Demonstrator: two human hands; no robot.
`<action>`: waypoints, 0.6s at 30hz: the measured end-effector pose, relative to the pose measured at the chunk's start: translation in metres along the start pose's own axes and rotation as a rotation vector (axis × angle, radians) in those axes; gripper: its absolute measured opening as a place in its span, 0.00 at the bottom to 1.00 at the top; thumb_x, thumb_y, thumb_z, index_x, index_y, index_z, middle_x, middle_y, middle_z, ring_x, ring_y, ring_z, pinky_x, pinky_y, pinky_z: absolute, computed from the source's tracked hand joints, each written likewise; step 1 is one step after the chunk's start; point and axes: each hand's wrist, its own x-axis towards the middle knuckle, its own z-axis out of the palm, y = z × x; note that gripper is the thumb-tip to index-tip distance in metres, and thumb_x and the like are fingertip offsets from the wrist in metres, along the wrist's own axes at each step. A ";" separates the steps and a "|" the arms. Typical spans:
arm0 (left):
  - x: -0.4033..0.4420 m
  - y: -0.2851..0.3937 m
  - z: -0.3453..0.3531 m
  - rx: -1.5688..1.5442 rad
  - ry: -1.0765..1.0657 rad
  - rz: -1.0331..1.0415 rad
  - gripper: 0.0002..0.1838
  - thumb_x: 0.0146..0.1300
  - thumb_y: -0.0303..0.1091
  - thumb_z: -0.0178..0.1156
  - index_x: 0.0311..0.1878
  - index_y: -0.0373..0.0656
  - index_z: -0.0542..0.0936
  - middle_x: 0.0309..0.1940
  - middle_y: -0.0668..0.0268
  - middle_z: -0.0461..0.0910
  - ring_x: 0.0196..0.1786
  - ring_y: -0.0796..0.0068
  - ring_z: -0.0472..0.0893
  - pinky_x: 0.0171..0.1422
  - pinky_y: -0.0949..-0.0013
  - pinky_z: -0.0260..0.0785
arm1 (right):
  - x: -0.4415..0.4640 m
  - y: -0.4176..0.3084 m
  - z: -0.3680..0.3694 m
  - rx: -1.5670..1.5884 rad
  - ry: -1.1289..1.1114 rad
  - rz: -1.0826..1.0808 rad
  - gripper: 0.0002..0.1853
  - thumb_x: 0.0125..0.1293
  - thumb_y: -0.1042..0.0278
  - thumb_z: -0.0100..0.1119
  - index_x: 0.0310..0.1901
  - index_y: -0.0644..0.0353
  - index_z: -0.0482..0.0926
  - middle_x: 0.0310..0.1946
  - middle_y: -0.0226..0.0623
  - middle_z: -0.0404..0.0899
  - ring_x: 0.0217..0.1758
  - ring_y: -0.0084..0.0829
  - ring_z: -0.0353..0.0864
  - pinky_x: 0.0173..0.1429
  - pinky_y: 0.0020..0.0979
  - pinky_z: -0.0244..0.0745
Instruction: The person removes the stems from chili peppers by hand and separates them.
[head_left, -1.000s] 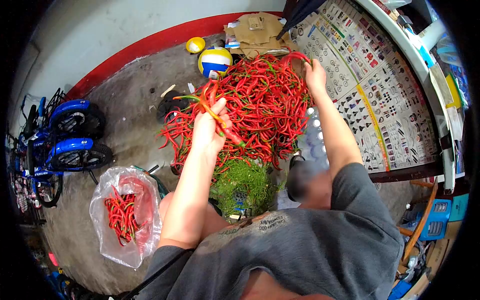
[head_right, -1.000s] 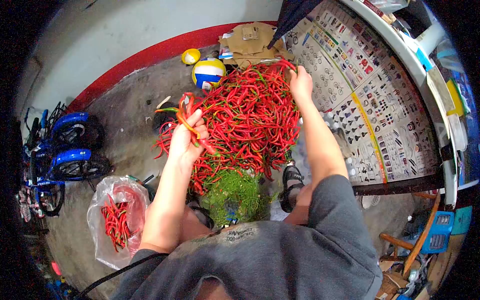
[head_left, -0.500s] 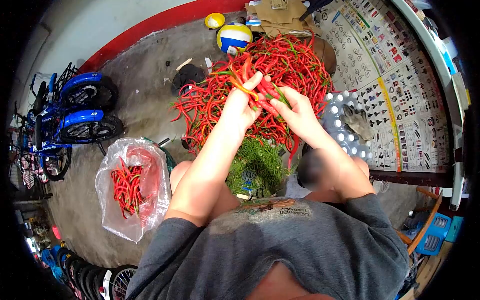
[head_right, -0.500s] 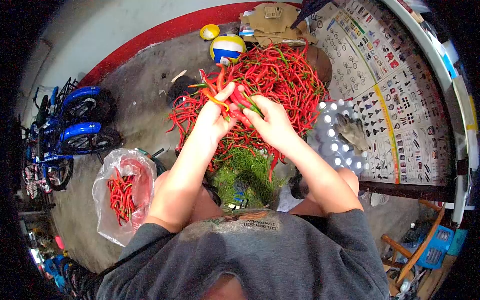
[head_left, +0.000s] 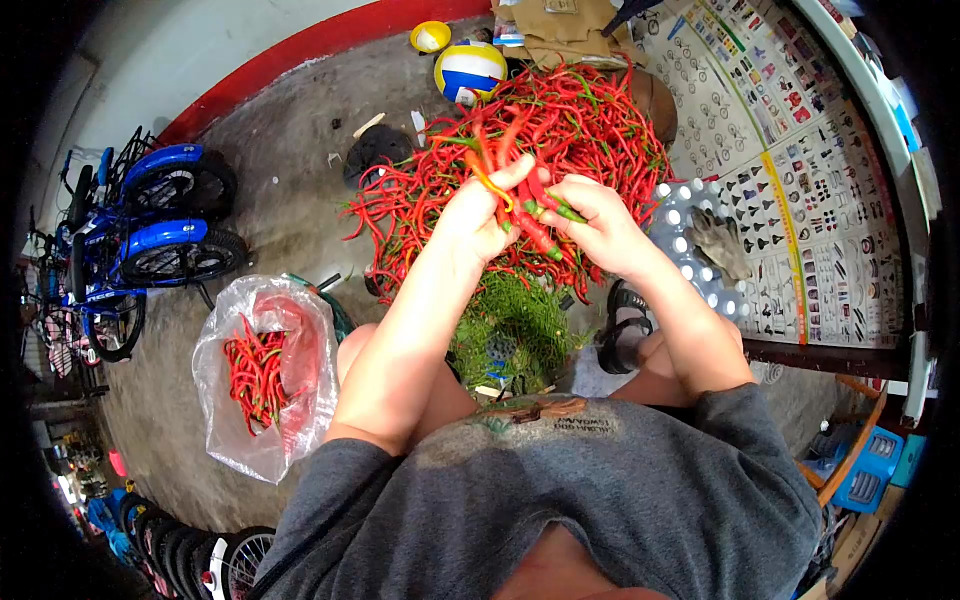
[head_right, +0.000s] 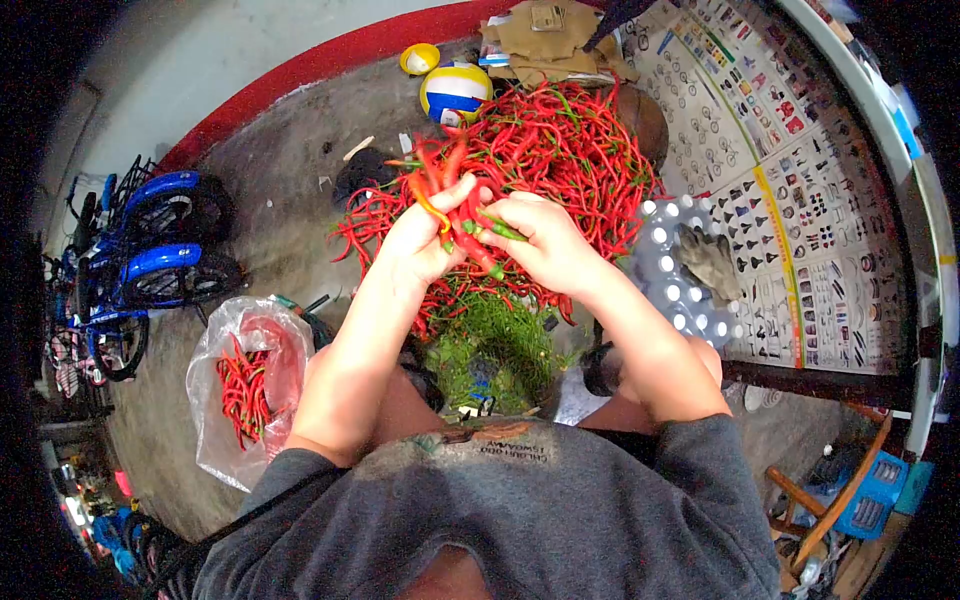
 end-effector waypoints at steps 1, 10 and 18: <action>0.000 0.000 0.002 -0.018 0.035 0.154 0.11 0.60 0.30 0.58 0.46 0.44 0.72 0.32 0.61 0.79 0.33 0.68 0.81 0.35 0.64 0.77 | 0.003 -0.003 -0.001 0.020 0.026 0.058 0.10 0.55 0.68 0.60 0.38 0.61 0.77 0.29 0.40 0.74 0.34 0.38 0.75 0.41 0.34 0.69; -0.006 0.011 0.011 0.121 0.198 0.355 0.09 0.58 0.28 0.60 0.42 0.40 0.74 0.32 0.61 0.79 0.31 0.73 0.79 0.35 0.70 0.76 | 0.001 -0.003 -0.004 0.607 0.037 0.462 0.08 0.64 0.68 0.53 0.36 0.63 0.78 0.30 0.24 0.72 0.33 0.14 0.67 0.39 0.21 0.64; -0.002 -0.002 0.004 0.075 0.002 -0.045 0.09 0.58 0.29 0.59 0.42 0.39 0.74 0.31 0.62 0.79 0.30 0.70 0.79 0.34 0.68 0.76 | 0.003 -0.011 -0.008 0.041 -0.056 -0.135 0.06 0.59 0.71 0.54 0.37 0.62 0.78 0.29 0.36 0.74 0.34 0.31 0.73 0.40 0.31 0.67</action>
